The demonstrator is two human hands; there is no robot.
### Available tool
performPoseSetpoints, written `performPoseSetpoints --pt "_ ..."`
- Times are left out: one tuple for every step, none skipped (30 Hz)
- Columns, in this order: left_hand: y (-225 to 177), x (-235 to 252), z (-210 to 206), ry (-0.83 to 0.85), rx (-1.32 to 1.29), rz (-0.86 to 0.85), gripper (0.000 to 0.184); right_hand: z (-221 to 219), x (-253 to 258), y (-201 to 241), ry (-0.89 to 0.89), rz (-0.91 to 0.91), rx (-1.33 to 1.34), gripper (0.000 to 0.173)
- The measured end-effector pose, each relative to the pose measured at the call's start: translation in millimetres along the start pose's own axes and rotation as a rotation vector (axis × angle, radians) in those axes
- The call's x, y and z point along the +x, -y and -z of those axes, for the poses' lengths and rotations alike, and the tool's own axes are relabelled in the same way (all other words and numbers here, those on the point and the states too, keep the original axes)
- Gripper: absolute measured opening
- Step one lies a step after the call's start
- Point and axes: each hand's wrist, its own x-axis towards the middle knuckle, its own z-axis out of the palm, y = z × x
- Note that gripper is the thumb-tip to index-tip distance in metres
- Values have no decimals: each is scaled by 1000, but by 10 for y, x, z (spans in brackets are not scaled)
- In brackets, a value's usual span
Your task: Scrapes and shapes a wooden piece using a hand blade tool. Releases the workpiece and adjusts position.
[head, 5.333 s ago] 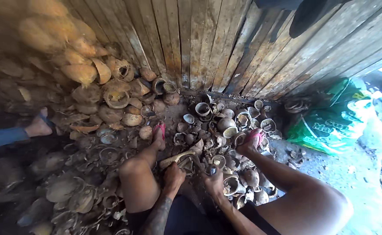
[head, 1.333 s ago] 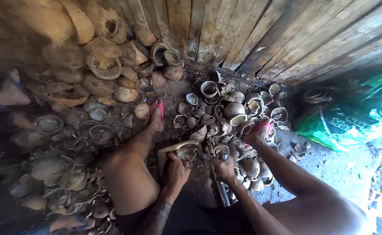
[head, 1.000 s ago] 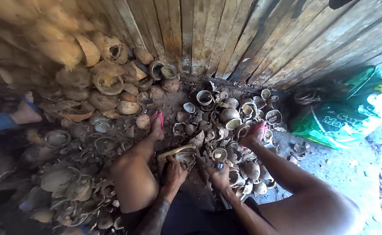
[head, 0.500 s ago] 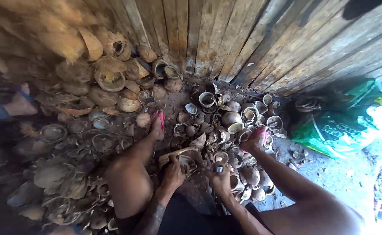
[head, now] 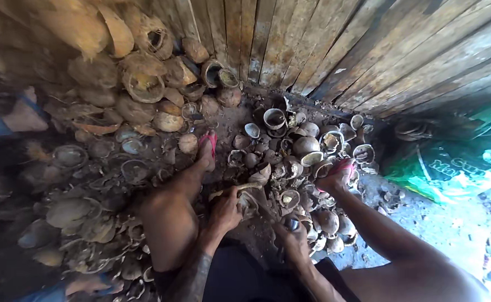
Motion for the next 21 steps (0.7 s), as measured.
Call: performPoseSetpoints --pt "13 -2 45 20 18 -23 58 -32 -49 -6 -17 -29 52 23" --pt "38 -3 91 50 31 -44 59 -56 -102 17 -25 -59 90 22" --pt "65 0 123 84 37 -60 61 -68 -161 51 -35 -79 118 21" --pt "85 10 139 115 45 -70 62 -73 -212 81 -45 -85 134 21" --pt "87 26 137 124 59 -76 61 -74 -244 103 -48 -82 141 21" --pt "64 31 110 99 78 -74 58 -72 -255 113 -50 -75 144 21" --pt "16 13 61 47 85 -56 53 -67 -248 107 -53 -71 143 21" --pt "-43 -15 -10 -31 80 -19 51 -60 -224 97 -57 -72 142 21" --pt "-98 -38 -90 -135 59 21 52 -50 -178 83 -57 -74 139 21" --pt "-141 -46 -169 -243 54 42 50 -40 -115 61 -61 -60 125 22" --pt "-165 -50 -243 -330 74 44 48 -29 -53 26 -64 -31 95 21" --pt "-164 -51 -313 -393 104 40 45 -19 -9 -17 -66 -3 55 21" --pt "-144 -33 -376 -456 124 25 42 -17 33 -54 -73 23 26 22" --pt "-121 1 -423 -514 139 1 38 -18 64 -80 -83 42 15 22" --pt "-109 27 -444 -542 152 -18 35 -17 74 -104 -86 56 12 22" --pt "-115 35 -448 -534 163 -24 35 -15 70 -123 -91 63 13 22" --pt "-130 29 -445 -510 176 -27 34 -13 52 -134 -95 64 20 22" --pt "-146 21 -440 -492 194 -43 34 -17 26 -122 -93 59 36 22" --pt "-162 5 -433 -471 211 -64 35 -27 -4 -93 -89 43 49 22" --pt "-179 -13 -430 -449 241 -80 37 -45 -28 -61 -88 29 61 22" --pt "-200 -31 -430 -411 278 -82 40 -67 -48 -31 -92 16 73 21"
